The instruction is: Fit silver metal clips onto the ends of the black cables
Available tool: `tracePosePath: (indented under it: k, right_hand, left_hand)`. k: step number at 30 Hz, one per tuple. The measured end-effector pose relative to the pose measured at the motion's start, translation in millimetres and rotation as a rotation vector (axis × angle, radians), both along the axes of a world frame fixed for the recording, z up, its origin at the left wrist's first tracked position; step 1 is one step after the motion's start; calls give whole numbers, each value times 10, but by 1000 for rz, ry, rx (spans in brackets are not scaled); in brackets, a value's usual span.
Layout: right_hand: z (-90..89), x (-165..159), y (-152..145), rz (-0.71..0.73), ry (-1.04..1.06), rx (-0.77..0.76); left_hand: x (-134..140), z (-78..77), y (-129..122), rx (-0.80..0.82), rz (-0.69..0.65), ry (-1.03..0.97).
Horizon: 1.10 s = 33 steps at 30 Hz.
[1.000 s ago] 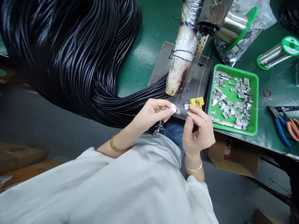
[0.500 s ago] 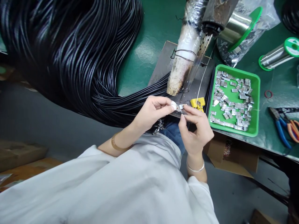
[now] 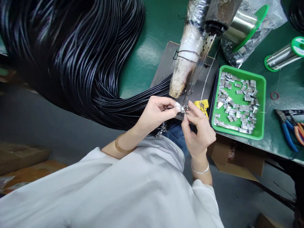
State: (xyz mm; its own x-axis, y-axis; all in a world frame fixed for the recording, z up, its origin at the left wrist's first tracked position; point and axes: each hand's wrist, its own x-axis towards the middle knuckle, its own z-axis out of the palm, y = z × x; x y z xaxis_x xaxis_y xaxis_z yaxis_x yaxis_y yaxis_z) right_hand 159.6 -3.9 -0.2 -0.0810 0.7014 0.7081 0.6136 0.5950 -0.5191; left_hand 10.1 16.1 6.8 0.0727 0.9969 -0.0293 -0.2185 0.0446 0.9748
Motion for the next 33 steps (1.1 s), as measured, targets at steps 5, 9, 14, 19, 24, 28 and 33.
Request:
tracePosePath:
  k: [5,9,14,19,24,28,33]
  right_hand:
    - [57,6,26,10,-33,-26]
    - [122,-19,33,3,-60,-7]
    - [146,-46,30,-16,-51,-1]
    - [113,-21,41,-16,-65,-4]
    - [128,-12,49,-21,-79,-25]
    - [184,-25,45,-28,-91,-42]
    - [200,-29,42,-22,-78,-49]
  left_hand:
    - [34,-13,17,25,45,-9]
    - [37,17,15,33,69,8]
    - [39,22,7,37,69,20]
    - [54,-8,-5,15,43,20]
    - [58,-18,-21,13,61,72]
    - [60,-7,-25,28,81,89]
    - [52,0,-16,23,71,59]
